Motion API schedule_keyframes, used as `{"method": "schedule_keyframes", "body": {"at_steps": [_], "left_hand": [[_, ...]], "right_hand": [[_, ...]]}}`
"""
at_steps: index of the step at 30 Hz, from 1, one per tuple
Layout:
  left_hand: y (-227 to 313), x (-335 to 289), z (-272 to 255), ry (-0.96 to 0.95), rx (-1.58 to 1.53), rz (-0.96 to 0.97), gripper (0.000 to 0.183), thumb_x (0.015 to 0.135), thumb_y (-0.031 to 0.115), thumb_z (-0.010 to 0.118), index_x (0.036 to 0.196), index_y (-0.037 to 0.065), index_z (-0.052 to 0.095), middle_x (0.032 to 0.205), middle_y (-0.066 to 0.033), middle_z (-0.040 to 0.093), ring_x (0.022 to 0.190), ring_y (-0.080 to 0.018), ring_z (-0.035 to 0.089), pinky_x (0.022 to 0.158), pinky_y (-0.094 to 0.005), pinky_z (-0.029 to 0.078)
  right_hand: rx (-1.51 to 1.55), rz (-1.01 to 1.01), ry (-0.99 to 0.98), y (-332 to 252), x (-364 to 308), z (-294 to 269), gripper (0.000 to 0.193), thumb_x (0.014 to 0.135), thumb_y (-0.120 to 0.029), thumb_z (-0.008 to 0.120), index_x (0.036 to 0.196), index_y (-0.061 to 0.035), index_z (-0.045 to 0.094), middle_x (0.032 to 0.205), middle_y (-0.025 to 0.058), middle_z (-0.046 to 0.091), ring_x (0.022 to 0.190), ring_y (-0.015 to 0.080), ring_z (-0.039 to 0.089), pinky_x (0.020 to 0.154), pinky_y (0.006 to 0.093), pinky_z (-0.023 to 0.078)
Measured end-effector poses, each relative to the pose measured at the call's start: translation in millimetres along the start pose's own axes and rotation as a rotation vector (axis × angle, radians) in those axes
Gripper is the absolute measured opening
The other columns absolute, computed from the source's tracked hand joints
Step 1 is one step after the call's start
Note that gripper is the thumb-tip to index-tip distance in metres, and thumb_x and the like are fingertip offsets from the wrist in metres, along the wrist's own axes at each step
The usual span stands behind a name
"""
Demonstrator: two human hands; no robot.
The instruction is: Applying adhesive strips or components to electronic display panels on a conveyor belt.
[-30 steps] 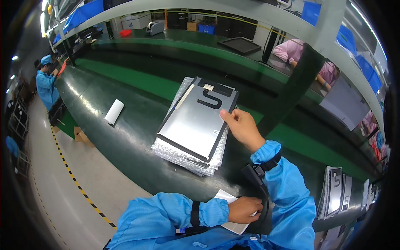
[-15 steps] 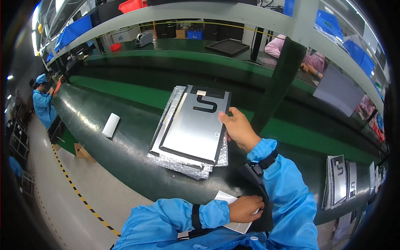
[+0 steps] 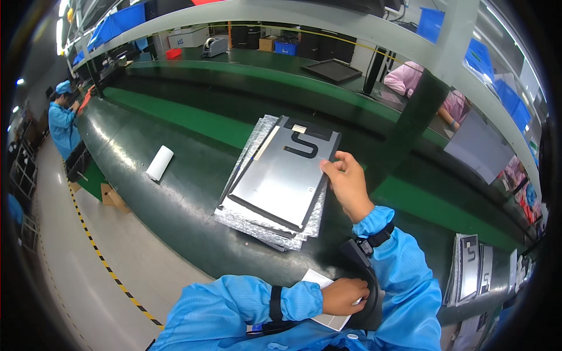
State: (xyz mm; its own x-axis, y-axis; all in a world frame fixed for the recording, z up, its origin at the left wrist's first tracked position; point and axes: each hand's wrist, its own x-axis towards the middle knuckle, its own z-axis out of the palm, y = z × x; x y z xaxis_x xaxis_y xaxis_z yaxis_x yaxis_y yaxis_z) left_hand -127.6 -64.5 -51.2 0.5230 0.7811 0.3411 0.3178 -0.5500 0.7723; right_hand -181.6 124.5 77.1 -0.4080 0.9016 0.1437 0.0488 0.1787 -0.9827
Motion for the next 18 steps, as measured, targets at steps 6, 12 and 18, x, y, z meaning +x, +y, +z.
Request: {"method": "schedule_keyframes", "body": {"at_steps": [6,12,18], "left_hand": [[0,-2,-1,0.009,-0.015,-0.005,0.021,0.088,0.022,0.066,0.096,0.002,0.065,0.095,-0.0161,0.062,0.088,-0.0374,0.063,0.076,-0.0475,0.052],[-2,-4,1,0.029,-0.046,-0.002,0.018,0.088,0.018,0.064,0.089,0.0,0.063,0.092,-0.0158,0.058,0.09,-0.0361,0.061,0.077,-0.0484,0.05],[2,1,-4,-0.033,-0.024,-0.023,0.021,0.089,0.021,0.065,0.097,0.002,0.066,0.096,-0.0173,0.062,0.091,-0.0375,0.063,0.078,-0.0478,0.052]], "right_hand": [[0.125,0.11,0.055,-11,-5,0,0.038,0.097,-0.013,0.068,0.127,0.005,0.053,0.089,0.0066,0.068,0.069,0.0103,0.061,0.057,0.0259,0.048],[0.266,-0.008,-0.011,-37,-14,0,0.043,0.101,-0.017,0.065,0.134,0.0039,0.048,0.083,0.0054,0.068,0.06,0.0083,0.057,0.05,0.0236,0.044],[0.307,0.013,-0.068,-32,-2,13,0.053,0.103,-0.018,0.063,0.144,0.0063,0.04,0.088,0.0105,0.072,0.057,0.0103,0.06,0.044,0.0242,0.042]]}}
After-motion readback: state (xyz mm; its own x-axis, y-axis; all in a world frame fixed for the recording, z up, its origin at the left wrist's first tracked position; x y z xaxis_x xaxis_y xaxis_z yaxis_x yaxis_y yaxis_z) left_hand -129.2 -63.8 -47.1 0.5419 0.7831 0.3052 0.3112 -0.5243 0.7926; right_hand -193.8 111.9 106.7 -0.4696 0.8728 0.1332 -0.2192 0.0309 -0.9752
